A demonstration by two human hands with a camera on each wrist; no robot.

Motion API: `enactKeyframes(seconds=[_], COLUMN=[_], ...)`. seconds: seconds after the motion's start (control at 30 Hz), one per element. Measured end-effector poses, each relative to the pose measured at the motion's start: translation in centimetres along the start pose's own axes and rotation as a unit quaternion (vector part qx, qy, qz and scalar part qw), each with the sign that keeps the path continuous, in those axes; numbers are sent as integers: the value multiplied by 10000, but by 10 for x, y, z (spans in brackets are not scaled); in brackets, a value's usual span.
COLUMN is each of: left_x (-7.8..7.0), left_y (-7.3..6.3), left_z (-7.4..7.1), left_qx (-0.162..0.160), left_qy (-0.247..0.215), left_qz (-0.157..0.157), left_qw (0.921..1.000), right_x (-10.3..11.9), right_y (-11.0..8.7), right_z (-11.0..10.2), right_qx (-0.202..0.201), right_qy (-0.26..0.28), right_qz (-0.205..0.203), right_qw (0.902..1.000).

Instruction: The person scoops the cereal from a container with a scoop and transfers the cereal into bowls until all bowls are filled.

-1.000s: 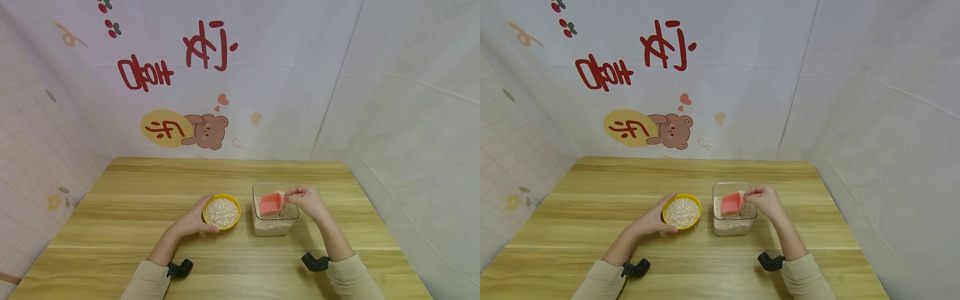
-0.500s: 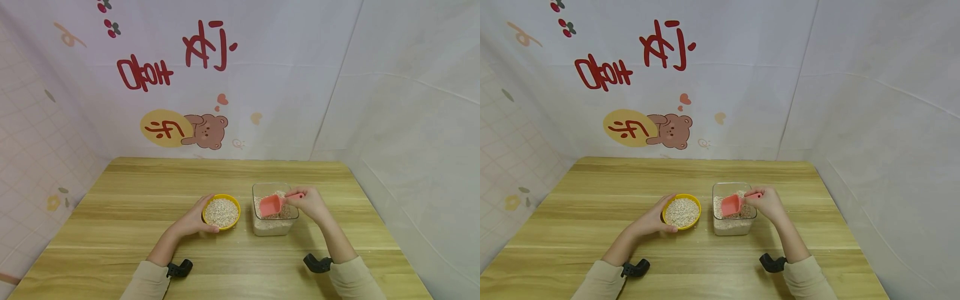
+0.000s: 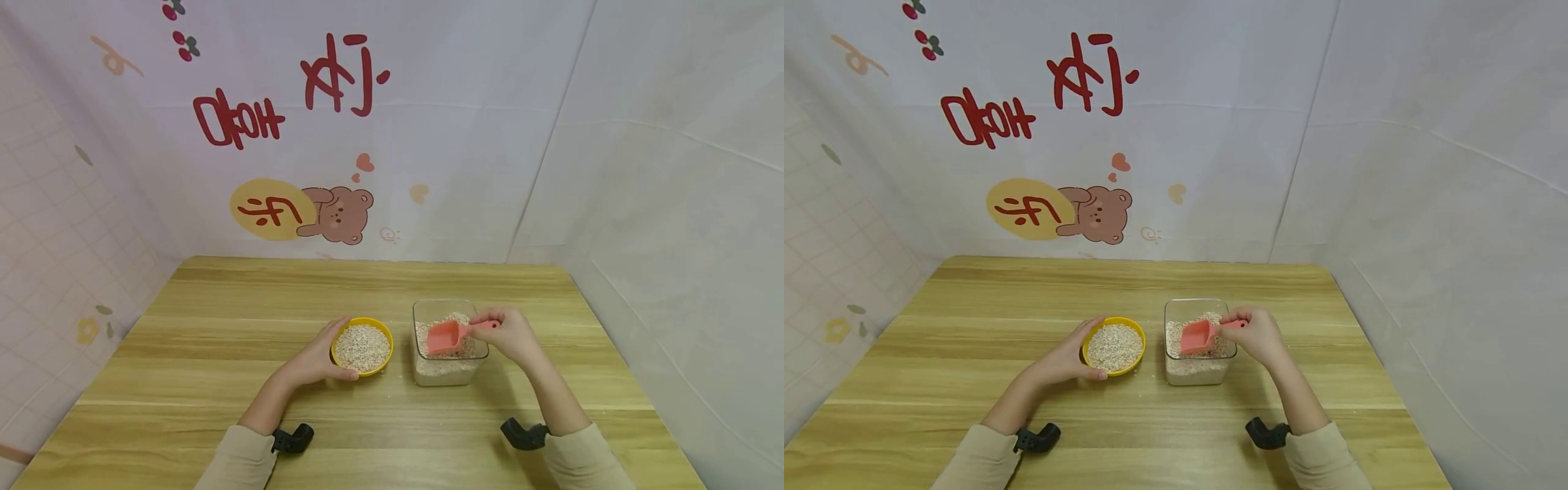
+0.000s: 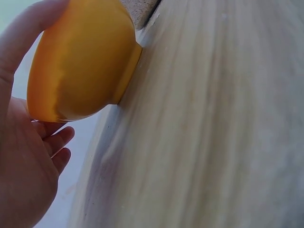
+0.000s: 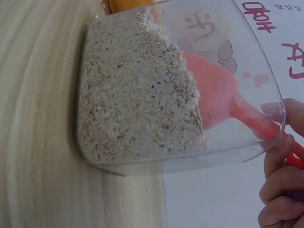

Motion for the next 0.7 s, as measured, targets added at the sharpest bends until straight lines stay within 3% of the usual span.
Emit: enactKeyframes(seconds=[0.7], left_x=[-5], left_y=[0], left_z=[-3], left_qx=[117], left_qy=[312], left_qz=[144], left_qw=[9993], right_x=[-5], right_y=[-9], right_z=[-5], right_qx=[254], right_qy=[-528], right_qz=[-233], right_qw=[9980])
Point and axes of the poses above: each hand's wrist, its own y-axis towards the middle knuckle, its own z-axis out of the palm, x = y × z, the point moved 5 cm from there along y, towards the middle knuckle, and after that the axes turned 8 degrees about y, right-handed, at the moved point
